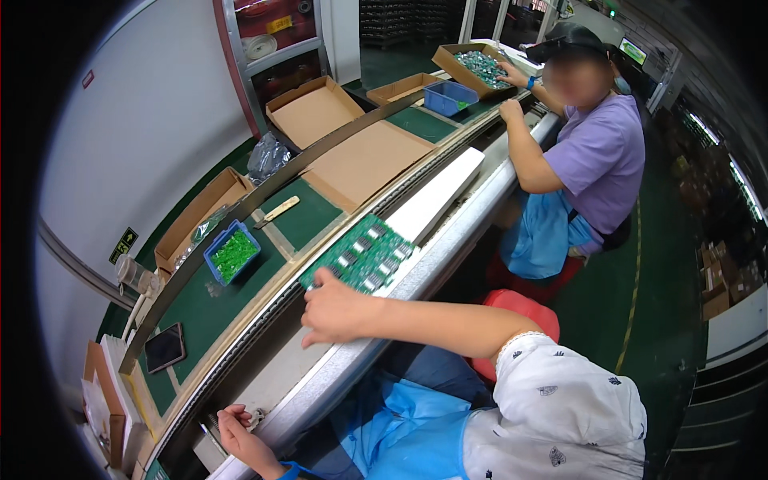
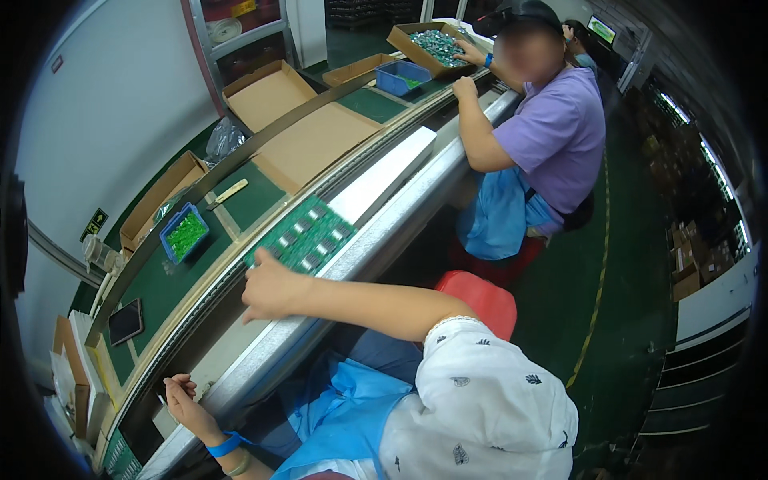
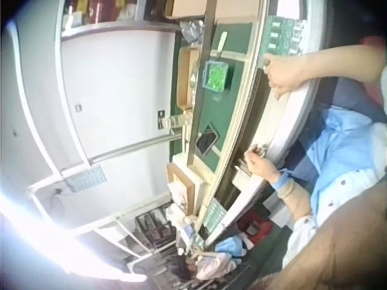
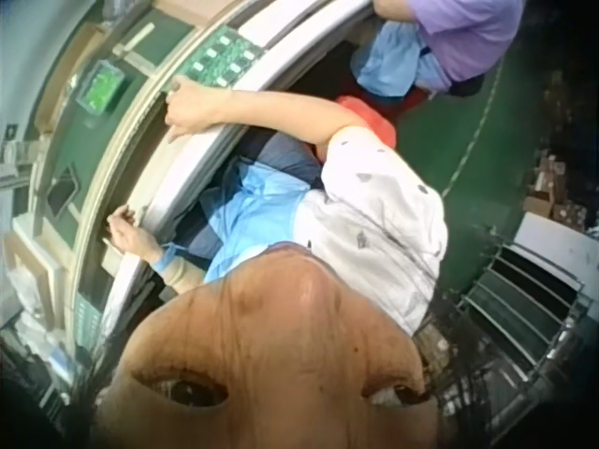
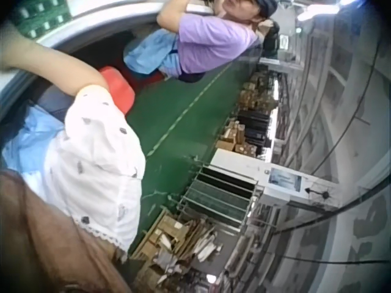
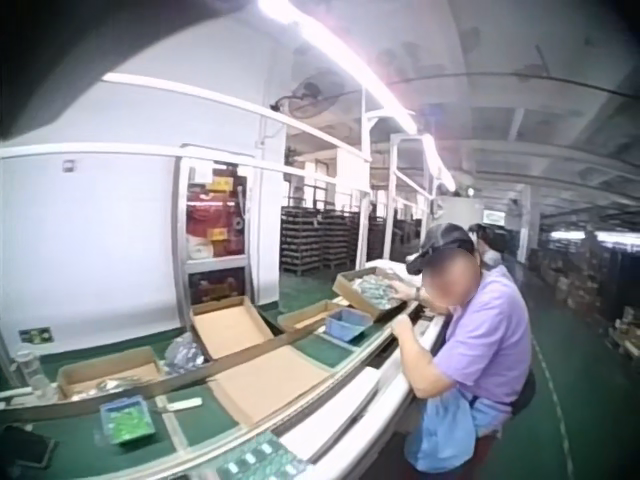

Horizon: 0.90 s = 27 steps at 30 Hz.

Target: The person inserts small green electronic components into a green circuit board by hand. The person repeatedly picks components from a blue container and places them into specific slots on the board, working on a single board throughout the clip.

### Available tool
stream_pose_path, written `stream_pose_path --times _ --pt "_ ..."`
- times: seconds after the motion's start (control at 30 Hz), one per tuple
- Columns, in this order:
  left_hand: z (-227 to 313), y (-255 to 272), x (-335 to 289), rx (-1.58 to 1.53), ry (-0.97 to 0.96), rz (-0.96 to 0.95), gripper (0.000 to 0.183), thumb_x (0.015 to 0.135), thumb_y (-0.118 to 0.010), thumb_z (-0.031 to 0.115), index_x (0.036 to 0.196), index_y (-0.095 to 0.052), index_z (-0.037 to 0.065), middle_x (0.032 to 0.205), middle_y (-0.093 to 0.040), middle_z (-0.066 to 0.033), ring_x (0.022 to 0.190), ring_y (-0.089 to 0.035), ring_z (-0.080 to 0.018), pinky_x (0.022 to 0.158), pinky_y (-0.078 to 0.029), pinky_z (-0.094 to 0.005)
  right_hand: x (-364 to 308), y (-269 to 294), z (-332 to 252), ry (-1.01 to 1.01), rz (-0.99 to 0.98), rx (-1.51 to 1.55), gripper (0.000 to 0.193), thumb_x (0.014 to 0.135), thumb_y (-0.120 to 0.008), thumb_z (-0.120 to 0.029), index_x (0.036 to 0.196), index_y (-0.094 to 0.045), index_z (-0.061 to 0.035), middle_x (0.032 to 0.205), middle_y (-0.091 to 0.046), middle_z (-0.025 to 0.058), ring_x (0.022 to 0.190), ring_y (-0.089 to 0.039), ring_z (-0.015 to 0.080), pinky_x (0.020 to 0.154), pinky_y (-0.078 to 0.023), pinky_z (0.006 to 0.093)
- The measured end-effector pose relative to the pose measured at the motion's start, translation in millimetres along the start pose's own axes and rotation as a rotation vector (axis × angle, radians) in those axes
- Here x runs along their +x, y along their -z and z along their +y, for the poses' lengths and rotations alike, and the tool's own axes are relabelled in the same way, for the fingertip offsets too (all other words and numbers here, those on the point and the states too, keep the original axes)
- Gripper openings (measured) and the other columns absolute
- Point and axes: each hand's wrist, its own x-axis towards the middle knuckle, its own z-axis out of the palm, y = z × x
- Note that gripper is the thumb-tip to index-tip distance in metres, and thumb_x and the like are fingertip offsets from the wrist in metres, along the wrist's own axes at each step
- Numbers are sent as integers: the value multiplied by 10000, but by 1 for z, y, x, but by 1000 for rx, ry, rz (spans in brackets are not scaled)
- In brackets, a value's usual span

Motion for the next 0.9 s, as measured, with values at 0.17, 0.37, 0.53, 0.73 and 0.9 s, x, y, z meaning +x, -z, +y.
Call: stream_pose_path --times 0.17,0.37,0.53,0.73,0.9 --pt "-5 2 1 19 0 -2 428 1067 -405 330 850 -605 19 746 -516 2 703 -450 -79 648 -351 -228 -34 12 58 -200 43 -107 447 887 -578 -518 746 -724 -120 671 -648 63 834 -624 234 913 -341 498" --pt "-7 1 4 56 -6 -33 414 1063 -413 326 858 -610 26 756 -521 7 708 -455 -74 647 -344 -222 -77 28 132 -496 -4 -250 455 898 -564 -522 786 -742 -118 731 -678 88 861 -626 259 905 -320 516" --pt "-8 -4 2 87 -54 -13 462 1057 -417 387 839 -618 32 713 -496 11 680 -421 -72 617 -326 -227 -106 30 192 -684 39 -377 462 917 -543 -516 824 -754 -116 774 -692 93 886 -626 262 878 -322 499" --pt "-7 0 1 106 -26 -69 395 1059 -416 301 866 -618 22 761 -529 6 714 -461 -72 652 -353 -223 -120 34 210 -836 -5 -231 453 916 -543 -512 918 -764 -117 916 -725 120 983 -654 303 976 -359 565" --pt "-6 -7 1 108 -49 -59 380 1054 -430 277 864 -613 4 759 -533 -2 713 -462 -81 655 -368 -228 -124 26 222 -741 18 -183 406 902 -563 -421 827 -738 -63 844 -701 180 836 -665 368 766 -506 484"
